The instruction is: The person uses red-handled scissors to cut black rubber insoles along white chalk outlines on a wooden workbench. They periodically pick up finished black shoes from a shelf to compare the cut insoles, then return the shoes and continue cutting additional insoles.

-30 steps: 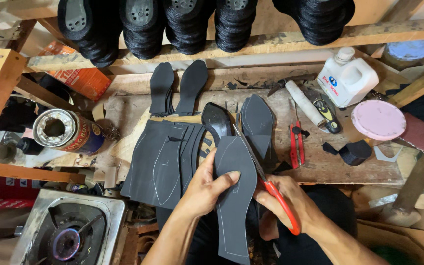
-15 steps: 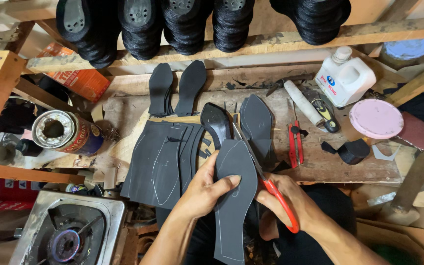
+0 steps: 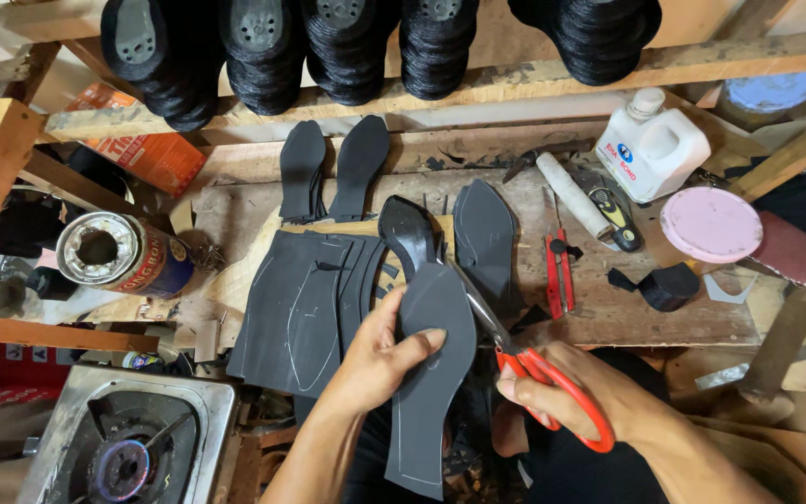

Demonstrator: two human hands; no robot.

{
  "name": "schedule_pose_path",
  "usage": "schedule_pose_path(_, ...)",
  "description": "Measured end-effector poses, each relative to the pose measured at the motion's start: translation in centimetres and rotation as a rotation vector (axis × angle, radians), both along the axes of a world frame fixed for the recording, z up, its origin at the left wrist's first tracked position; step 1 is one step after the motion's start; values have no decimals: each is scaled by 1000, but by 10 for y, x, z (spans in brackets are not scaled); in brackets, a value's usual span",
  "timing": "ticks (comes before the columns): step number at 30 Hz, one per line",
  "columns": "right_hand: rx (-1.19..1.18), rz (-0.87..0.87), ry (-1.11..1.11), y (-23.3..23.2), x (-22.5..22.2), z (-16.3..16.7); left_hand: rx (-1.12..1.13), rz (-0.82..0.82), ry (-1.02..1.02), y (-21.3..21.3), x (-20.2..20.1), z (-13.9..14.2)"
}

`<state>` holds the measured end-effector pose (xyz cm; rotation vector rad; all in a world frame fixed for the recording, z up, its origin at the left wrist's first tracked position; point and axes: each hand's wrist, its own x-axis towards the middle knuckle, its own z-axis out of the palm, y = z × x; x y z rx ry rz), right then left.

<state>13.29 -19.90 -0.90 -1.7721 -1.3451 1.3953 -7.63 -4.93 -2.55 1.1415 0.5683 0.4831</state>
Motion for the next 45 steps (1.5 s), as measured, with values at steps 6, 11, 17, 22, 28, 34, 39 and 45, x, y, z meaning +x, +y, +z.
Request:
schedule_pose_path(6, 43, -112, -4, 1, -9, -3, 21, -32, 1, -5, 4, 1)
schedule_pose_path(11, 281, -97, 48, 5, -18, -8, -69, -92, -42, -18, 6, 5)
schedule_pose_path(17, 183, -147, 28, 5, -28, -9, -17, -109, -9, -14, -2, 11)
schedule_pose_path(22, 163, -145, -57, 1, -25, -11, -86, -136, 62, -8, -12, 20)
schedule_pose_path(28, 207, -75, -87, -3, -15, -13, -15, -238, 68, 4, -21, 22)
schedule_pose_path(34, 59, -29, -189, -5, -4, -6, -32, -359, 82, 15, -29, 24)
schedule_pose_path(39, 64, 43, -220, -7, 9, -1, -12, -434, 107, 21, -29, 22)
schedule_pose_path(45, -23, 2, -164, -11, 18, -2, -111, -427, -33, 37, -30, 3)
